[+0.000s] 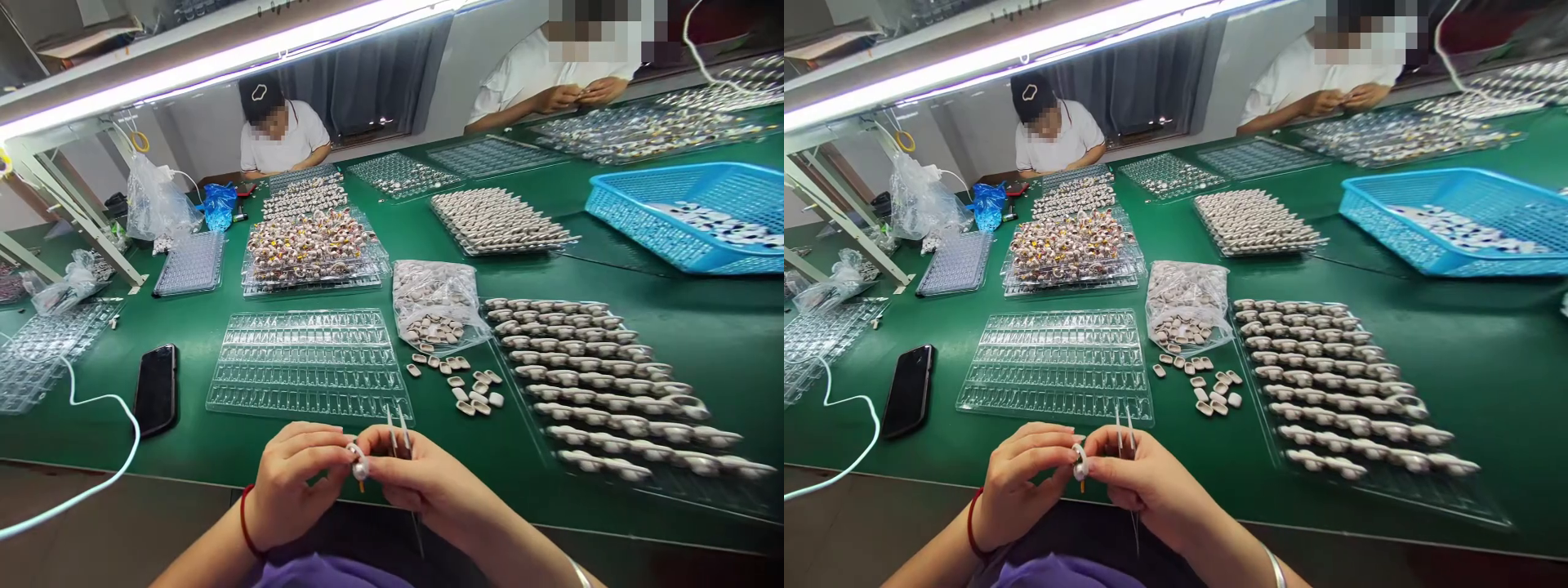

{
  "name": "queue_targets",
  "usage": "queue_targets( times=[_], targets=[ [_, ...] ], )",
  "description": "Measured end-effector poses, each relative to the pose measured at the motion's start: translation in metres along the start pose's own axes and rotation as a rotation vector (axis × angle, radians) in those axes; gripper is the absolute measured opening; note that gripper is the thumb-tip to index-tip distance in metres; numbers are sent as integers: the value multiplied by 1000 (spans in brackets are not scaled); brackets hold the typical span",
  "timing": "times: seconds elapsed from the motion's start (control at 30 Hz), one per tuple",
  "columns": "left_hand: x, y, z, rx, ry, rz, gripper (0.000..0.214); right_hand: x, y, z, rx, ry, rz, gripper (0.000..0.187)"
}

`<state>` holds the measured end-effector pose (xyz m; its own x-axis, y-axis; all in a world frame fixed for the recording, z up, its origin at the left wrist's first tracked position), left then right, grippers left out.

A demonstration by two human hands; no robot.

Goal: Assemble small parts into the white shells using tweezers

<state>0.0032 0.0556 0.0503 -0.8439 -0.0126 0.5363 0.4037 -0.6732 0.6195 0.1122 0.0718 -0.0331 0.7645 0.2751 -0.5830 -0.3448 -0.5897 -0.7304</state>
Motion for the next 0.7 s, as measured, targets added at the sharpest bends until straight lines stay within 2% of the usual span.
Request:
queue_targets(
  times=[0.2, 0.33, 0.5, 0.7],
  targets=[
    [-2, -5, -4, 90, 25, -58, 29, 5, -14, -5, 158, 102, -213, 36],
    [-6, -8, -9, 139, 8, -127, 29, 3, -20, -9, 245, 79, -372, 33],
    [-7, -18, -13, 270, 31, -171, 18, 0, -24, -13, 346, 97, -592, 36],
    [-11, -35, -20, 447, 53, -254, 15, -6, -28, -14, 406, 99, -664, 36]
  ],
)
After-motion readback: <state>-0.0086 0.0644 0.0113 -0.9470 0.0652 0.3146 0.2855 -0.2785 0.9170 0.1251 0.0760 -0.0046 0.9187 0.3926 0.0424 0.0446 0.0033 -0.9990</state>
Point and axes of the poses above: each hand's wrist, its own z-axis towards the middle knuckle, its own x-axis out of the back of the hand, y = z × x, the point moved 8 cm from there along z, towards the middle knuckle, and after that the axes turned 2 degrees about x, right-handed, at the moved point
